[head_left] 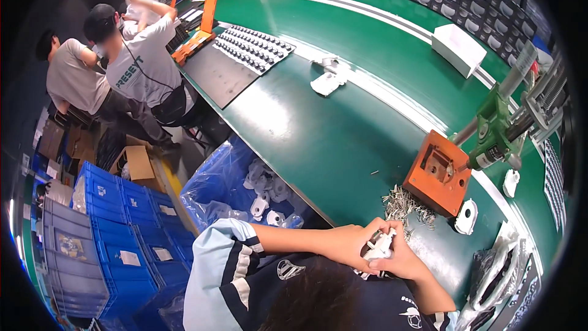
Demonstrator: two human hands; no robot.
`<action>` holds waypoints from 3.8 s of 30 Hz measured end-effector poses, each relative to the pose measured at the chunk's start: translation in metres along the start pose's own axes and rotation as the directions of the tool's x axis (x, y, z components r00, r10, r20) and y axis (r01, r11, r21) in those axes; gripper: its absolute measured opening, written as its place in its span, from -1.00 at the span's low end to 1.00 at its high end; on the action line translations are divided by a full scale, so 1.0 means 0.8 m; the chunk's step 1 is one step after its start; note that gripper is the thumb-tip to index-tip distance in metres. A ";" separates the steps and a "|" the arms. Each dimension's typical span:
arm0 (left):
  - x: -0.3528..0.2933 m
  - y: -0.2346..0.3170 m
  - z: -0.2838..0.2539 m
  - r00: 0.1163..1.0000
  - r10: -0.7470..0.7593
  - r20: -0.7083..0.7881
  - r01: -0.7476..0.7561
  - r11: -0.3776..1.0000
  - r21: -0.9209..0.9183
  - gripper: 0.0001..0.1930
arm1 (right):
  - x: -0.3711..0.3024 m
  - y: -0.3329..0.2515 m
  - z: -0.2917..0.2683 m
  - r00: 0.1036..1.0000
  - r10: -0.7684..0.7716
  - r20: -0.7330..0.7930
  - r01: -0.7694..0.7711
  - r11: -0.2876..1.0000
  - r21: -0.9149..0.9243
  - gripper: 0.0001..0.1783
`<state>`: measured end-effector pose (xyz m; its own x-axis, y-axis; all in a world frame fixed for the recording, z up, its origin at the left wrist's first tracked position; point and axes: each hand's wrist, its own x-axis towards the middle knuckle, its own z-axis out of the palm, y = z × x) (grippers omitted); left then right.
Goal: Assembling small metal components into white plastic parts using a manual press machine on a factory production line.
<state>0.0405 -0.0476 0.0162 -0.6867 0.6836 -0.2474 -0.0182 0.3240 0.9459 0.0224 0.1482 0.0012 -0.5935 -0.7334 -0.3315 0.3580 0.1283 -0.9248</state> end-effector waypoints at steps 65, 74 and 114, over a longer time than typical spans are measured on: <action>0.010 0.000 -0.001 0.993 0.110 0.046 -0.096 0.969 -0.228 -0.12 | -0.029 -0.030 0.011 0.992 -0.120 -0.043 0.086 0.881 -0.465 0.03; 0.013 0.008 -0.012 0.996 0.055 0.076 -0.047 0.994 -0.097 -0.21 | -0.031 -0.029 0.010 0.978 -0.197 -0.065 0.137 0.847 -0.514 0.03; 0.017 -0.043 0.018 0.980 0.172 0.105 -0.120 0.917 -0.379 -0.29 | -0.023 0.012 0.016 0.987 -0.157 0.040 0.162 0.965 -0.206 -0.23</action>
<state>0.0426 -0.0399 -0.0230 -0.5992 0.7940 -0.1021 -0.2101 -0.0329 0.9771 0.0456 0.1545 0.0011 -0.6128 -0.7708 -0.1744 0.1012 0.1423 -0.9846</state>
